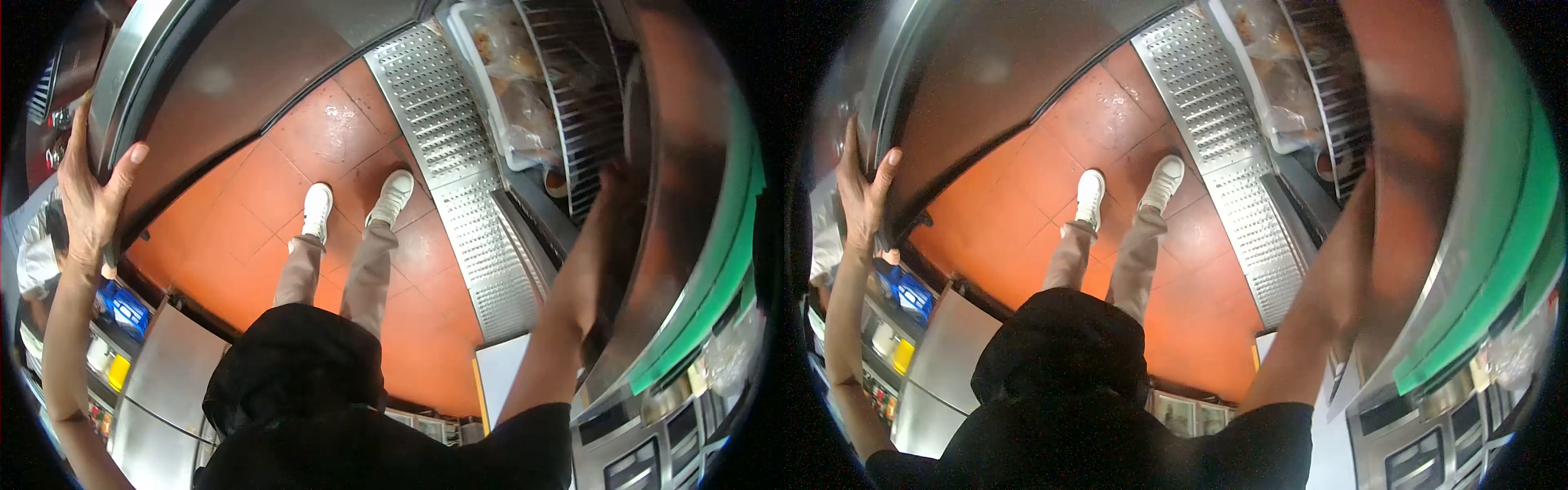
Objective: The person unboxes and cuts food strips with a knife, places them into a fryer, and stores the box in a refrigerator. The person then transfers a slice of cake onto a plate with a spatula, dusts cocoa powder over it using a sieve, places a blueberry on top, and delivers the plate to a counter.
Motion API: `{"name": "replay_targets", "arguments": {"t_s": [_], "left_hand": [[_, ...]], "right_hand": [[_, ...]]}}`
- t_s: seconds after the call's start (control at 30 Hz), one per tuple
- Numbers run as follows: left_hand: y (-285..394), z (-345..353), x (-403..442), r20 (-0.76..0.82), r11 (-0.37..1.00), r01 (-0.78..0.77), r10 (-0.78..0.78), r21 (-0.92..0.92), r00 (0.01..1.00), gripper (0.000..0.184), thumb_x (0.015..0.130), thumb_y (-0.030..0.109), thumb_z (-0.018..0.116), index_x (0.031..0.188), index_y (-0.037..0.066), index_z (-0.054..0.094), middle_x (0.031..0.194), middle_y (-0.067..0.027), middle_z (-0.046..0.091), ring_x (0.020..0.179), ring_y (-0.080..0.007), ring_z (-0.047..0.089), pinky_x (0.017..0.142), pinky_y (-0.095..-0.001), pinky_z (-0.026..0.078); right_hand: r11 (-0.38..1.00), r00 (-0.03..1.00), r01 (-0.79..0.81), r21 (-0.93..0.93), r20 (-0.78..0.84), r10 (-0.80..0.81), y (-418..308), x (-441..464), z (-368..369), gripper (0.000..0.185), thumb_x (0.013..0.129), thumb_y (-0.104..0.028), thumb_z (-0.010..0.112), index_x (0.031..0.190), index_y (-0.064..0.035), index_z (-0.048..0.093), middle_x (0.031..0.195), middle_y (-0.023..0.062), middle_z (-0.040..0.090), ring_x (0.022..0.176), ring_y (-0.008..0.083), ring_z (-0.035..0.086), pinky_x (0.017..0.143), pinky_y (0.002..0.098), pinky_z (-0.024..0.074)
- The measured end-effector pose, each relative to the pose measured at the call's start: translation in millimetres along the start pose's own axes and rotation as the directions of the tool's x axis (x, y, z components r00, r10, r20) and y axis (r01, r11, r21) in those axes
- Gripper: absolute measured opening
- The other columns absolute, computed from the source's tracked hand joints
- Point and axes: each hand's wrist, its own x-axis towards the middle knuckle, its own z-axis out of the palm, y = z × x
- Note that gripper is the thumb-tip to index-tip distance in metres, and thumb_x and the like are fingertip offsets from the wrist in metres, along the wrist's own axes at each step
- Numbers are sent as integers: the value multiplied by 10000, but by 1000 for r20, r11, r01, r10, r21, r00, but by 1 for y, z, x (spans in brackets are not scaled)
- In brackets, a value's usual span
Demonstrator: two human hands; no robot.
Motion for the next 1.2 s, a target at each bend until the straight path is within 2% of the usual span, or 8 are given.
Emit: {"name": "replay_targets", "arguments": {"t_s": [0.2,0.3,0.6,0.83,0.97,1.07,1.13,1.2], "left_hand": [[11,1,7,-4,1000,-16,16,-10,1000,744,752,466,692,1252,-26,442,976,-240,613,912,-308,624,825,-381,464],[23,-2,8,18,996,34,-33,-84,999,680,762,451,683,1206,-17,467,939,-214,620,861,-333,625,791,-380,468],[28,3,10,-16,999,14,-14,-36,1000,704,753,518,675,1139,-40,484,805,-256,626,779,-379,643,692,-411,490],[33,3,12,-8,999,-16,16,-30,1000,679,757,597,618,1002,-26,499,749,-240,621,731,-403,622,665,-437,481],[30,0,18,39,1000,-17,17,-8,999,745,762,611,587,1182,6,473,839,-285,631,837,-443,608,752,-466,472],[28,9,12,-27,1000,-14,15,3,1000,913,734,698,536,1303,-7,423,948,-320,613,941,-436,595,817,-473,459],[42,7,-5,-15,996,-26,25,-84,1000,962,734,745,483,1315,-19,414,977,-333,600,958,-444,585,839,-480,447],[41,26,-18,-3,978,12,-13,-208,1000,923,744,724,504,1313,1,428,983,-294,619,953,-422,596,855,-472,437]], "right_hand": [[944,969,-150,294,235,81,67,-94,10,382,798,-71,492,1160,52,487,1153,206,557,1101,320,529,977,469,392],[888,960,-96,449,277,-37,90,-138,2,406,765,-19,509,1160,68,476,1178,213,550,1129,334,520,1005,477,383],[940,995,-97,328,34,91,138,-224,-32,316,618,13,587,932,-24,584,939,79,613,950,233,564,876,403,411],[902,959,-204,380,262,107,197,-324,-110,236,649,18,543,859,-55,621,980,74,629,967,252,583,895,440,436],[890,913,-342,301,333,238,243,-429,-227,83,775,-143,586,821,-76,608,925,44,607,913,215,558,809,407,456],[977,993,-113,180,56,105,222,-557,-259,144,837,-231,594,858,-89,581,867,24,578,814,198,538,770,381,458],[908,954,-301,291,102,283,134,-636,-206,528,646,-18,573,1169,-46,511,1074,92,574,992,258,564,870,427,473],[920,969,-222,323,-33,246,71,-704,-189,725,546,20,520,1265,-25,432,1108,104,565,1008,263,565,881,422,480]]}}
